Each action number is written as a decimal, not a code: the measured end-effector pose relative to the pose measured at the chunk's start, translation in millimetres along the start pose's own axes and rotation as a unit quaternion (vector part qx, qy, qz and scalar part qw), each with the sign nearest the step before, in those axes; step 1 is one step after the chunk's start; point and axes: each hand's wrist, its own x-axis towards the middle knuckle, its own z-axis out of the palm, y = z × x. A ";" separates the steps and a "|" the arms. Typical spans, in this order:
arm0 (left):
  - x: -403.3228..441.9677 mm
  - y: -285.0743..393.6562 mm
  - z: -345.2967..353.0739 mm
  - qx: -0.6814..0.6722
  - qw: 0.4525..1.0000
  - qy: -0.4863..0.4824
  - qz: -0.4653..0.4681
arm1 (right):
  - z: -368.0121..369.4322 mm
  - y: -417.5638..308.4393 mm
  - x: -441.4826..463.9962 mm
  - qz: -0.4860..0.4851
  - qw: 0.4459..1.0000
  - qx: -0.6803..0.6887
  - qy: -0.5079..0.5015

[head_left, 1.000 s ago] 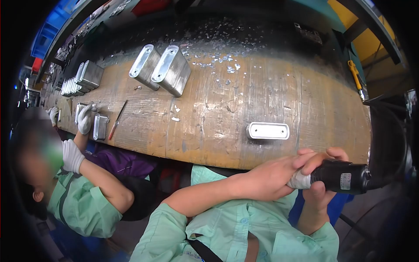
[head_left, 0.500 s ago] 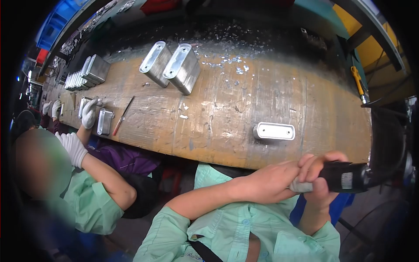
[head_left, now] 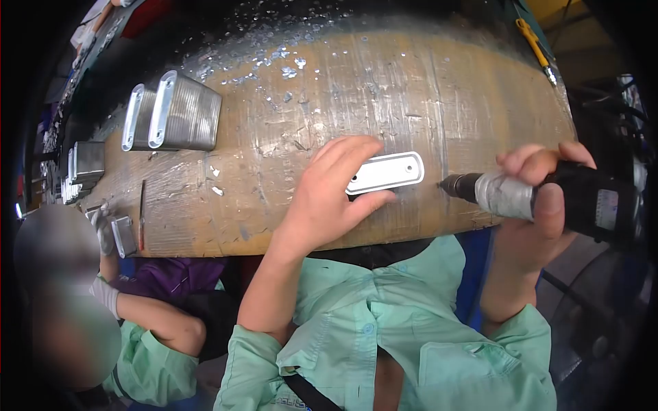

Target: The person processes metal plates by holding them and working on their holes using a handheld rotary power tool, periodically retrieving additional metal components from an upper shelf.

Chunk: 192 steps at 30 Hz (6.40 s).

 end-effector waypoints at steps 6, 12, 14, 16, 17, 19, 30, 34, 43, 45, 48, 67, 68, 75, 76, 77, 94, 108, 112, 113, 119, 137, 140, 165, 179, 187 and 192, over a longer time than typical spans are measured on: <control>-6.5 -8.1 7.6 -0.052 0.999 0.015 -0.007 | 6.0 2.0 3.0 0.023 0.999 0.010 -0.027; -10.1 -9.9 8.3 -0.052 0.998 0.027 -0.013 | -10.6 -8.7 28.7 0.052 0.983 0.134 -0.116; -9.0 -10.5 10.2 -0.049 0.998 0.031 -0.007 | -15.0 -23.1 38.8 0.067 0.973 0.186 -0.123; -7.8 -10.4 9.4 -0.047 0.998 0.030 0.001 | -12.4 -31.8 42.7 0.074 0.966 0.211 -0.132; -7.7 -10.2 9.4 -0.045 0.999 0.029 0.005 | -9.5 -32.6 43.4 0.075 0.963 0.220 -0.138; -7.5 -9.8 10.4 -0.061 0.998 0.033 0.001 | -0.1 -27.5 42.6 0.077 0.961 0.220 -0.147; -7.4 -11.4 10.1 -0.058 0.998 0.038 0.004 | 23.3 -16.1 45.4 0.095 0.951 0.233 -0.178; -8.5 -12.1 10.5 -0.051 0.998 0.039 0.005 | 27.9 -13.8 47.7 0.104 0.947 0.237 -0.192; -13.3 -10.9 12.2 -0.052 0.998 0.041 -0.011 | 40.7 -22.3 48.7 0.092 0.961 0.203 -0.162; -14.7 -10.3 11.6 -0.068 0.996 0.052 -0.023 | 45.5 -26.8 49.3 0.092 0.957 0.222 -0.161; -16.3 -8.9 9.2 -0.110 0.991 0.068 -0.043 | 59.3 -34.7 46.7 0.094 0.949 0.248 -0.169; -17.6 -9.1 4.9 -0.127 0.989 0.042 -0.062 | 101.7 -15.6 33.4 0.102 0.952 0.195 -0.211; -17.1 -8.5 5.0 -0.125 0.990 0.040 -0.059 | 102.2 -17.2 33.7 0.098 0.955 0.179 -0.217; -15.5 -6.1 7.1 -0.101 0.993 0.026 -0.050 | 104.7 -25.2 36.3 0.064 0.968 0.136 -0.200; -15.3 -6.9 10.4 -0.074 0.996 0.028 -0.036 | 98.6 -22.1 36.5 0.037 0.972 0.155 -0.176; -15.5 -8.6 12.5 -0.047 0.998 0.030 -0.022 | 91.1 -19.0 35.9 0.020 0.972 0.177 -0.151; 30.5 8.0 33.8 -0.022 0.999 -0.016 0.016 | -16.2 19.7 37.2 -0.028 0.994 -0.023 0.101; -34.8 -20.3 -32.5 0.228 0.969 0.051 -0.081 | -29.0 8.6 43.9 0.022 0.996 0.029 0.082; -36.2 -21.0 -28.0 0.250 0.965 0.049 -0.068 | -37.3 -5.5 58.4 0.056 0.983 0.176 0.009; -35.7 -20.9 -27.4 0.252 0.964 0.052 -0.067 | -36.0 -8.7 59.4 0.058 0.978 0.199 -0.013; -38.4 -22.0 -26.7 0.249 0.965 0.059 -0.062 | -21.5 -9.6 61.2 0.050 0.973 0.201 -0.100; -39.4 -21.5 -30.0 0.243 0.965 0.072 -0.059 | 3.5 -16.8 61.1 0.054 0.983 0.143 -0.105; -41.8 -22.6 -31.1 0.242 0.966 0.071 -0.062 | 10.7 -21.4 60.9 0.073 0.966 0.214 -0.128; -21.7 -0.9 -28.6 0.116 0.985 0.115 -0.045 | 40.1 -7.7 53.3 0.033 0.961 0.205 -0.184; 35.0 22.1 38.8 -0.022 0.999 -0.016 -0.029 | -37.4 8.2 16.0 -0.022 0.992 0.049 0.116; -0.9 14.9 -6.5 -0.098 0.980 0.111 -0.132 | -42.8 10.0 16.8 -0.001 0.991 0.062 0.115; -34.7 -14.3 -17.4 0.046 0.981 0.104 -0.155 | -50.7 15.1 19.4 0.004 0.991 0.059 0.121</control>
